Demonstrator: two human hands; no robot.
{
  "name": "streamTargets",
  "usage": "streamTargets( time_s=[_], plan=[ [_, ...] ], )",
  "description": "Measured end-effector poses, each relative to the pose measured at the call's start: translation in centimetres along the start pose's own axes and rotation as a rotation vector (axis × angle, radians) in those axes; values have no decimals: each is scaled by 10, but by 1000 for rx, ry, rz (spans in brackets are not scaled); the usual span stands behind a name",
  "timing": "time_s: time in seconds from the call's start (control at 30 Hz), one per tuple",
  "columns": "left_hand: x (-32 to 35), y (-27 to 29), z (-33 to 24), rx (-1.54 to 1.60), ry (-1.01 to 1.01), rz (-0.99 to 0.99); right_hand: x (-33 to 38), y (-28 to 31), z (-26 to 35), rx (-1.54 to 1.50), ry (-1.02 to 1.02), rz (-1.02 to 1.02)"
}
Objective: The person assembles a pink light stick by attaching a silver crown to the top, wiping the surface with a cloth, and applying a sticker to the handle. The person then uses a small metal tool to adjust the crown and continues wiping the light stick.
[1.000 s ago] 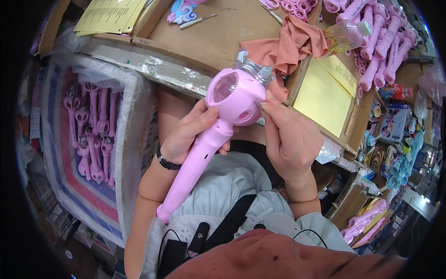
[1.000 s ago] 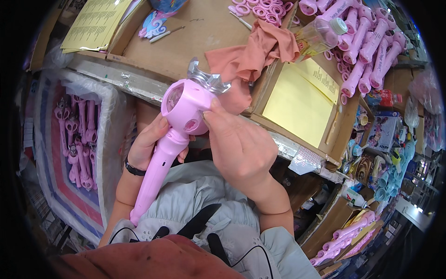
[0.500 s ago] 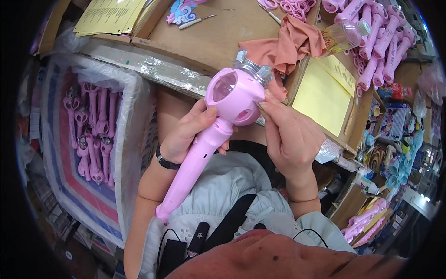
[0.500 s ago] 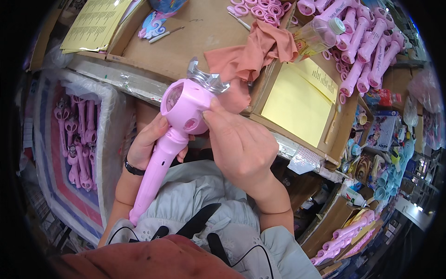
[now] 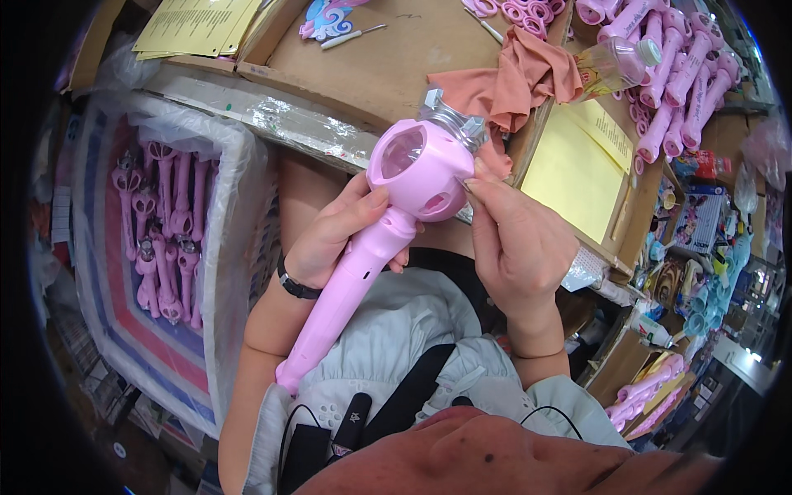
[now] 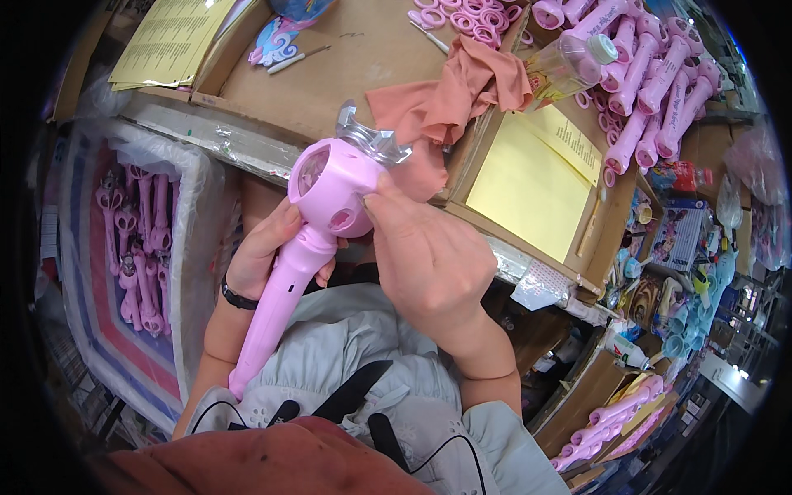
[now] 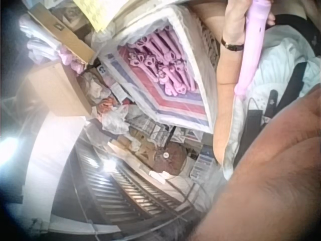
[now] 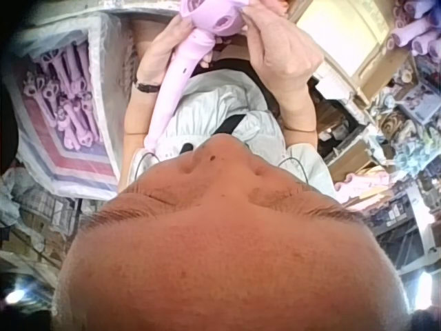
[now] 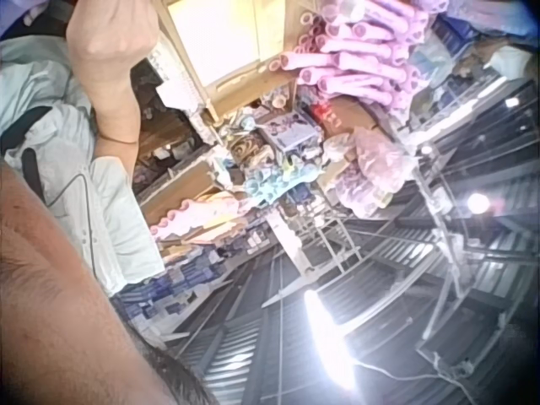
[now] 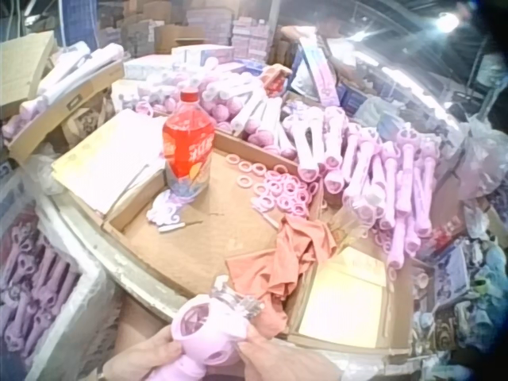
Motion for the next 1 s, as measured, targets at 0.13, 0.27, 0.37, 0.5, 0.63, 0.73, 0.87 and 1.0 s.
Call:
streamTargets(
  time_s=[0.13,0.27,0.37,0.5,0.63,0.73,0.87,1.0],
  plan=[
    [0,-2,-1,-6,-2,6,0,1,1,20,8,26],
    [0,-1,0,0,-6,3,-1,0,0,-11,-6,-4],
    [0,0,0,5,-6,10,0,0,1,16,-8,-3],
    [0,0,0,6,0,18,-1,2,1,4,2,24],
    [0,-1,0,20,-4,21,-1,0,1,-5,0,-2],
    [0,0,1,25,2,18,1,-2,2,12,-4,-2],
    [0,1,2,19,3,6,1,0,1,33,2,22],
    [0,1,2,26,-1,7,0,0,1,38,84,16]
  ],
)
Point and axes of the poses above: each hand's wrist, its own x-axis away from the middle knuckle, its own y-axis out of the back of the hand, z = x × y, the point moved 5 cm from there along -x, towards the middle knuckle, and after that the axes turned 13 degrees about -y, right-handed, at the moved point
